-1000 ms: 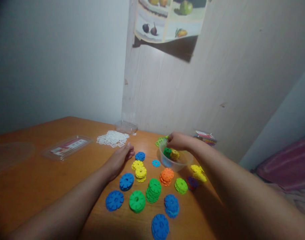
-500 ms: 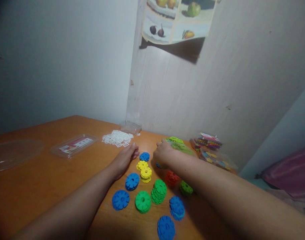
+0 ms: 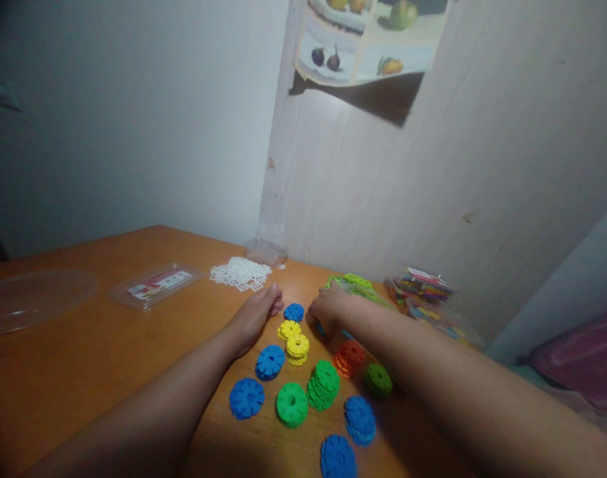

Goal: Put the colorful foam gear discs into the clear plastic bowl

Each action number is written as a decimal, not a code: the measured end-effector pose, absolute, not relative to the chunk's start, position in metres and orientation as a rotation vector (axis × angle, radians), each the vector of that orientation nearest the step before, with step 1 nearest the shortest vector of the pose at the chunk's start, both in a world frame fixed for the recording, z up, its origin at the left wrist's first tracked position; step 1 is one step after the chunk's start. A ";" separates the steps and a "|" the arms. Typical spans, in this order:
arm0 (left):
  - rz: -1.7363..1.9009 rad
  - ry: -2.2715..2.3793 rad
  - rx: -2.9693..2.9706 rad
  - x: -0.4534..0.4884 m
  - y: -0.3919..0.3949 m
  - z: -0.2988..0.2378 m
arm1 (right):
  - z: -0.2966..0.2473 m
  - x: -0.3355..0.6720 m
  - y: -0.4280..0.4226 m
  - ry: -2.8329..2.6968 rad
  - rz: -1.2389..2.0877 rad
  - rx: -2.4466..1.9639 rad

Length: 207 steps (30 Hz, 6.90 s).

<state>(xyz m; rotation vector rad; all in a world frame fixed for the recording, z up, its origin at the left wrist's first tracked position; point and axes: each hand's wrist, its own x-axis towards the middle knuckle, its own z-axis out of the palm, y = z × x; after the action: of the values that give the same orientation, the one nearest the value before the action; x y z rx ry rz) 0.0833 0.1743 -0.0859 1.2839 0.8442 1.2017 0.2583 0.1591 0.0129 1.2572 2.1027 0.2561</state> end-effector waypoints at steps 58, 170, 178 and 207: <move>1.177 0.853 1.240 0.080 0.175 -0.083 | 0.009 0.366 0.146 1.973 -0.818 2.356; 1.184 0.849 1.219 0.083 0.176 -0.087 | 0.065 0.288 0.161 2.220 0.144 1.738; 1.167 0.848 1.254 0.083 0.177 -0.088 | 0.049 0.229 0.156 2.364 0.352 1.291; 1.133 0.838 1.251 0.084 0.174 -0.084 | 0.020 0.230 0.177 2.349 0.352 1.209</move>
<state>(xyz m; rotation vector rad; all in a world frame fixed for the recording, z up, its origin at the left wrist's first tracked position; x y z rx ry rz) 0.0843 0.1743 -0.0845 1.2505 0.8376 1.1330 0.2300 0.1773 0.0201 1.2090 2.3494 0.3516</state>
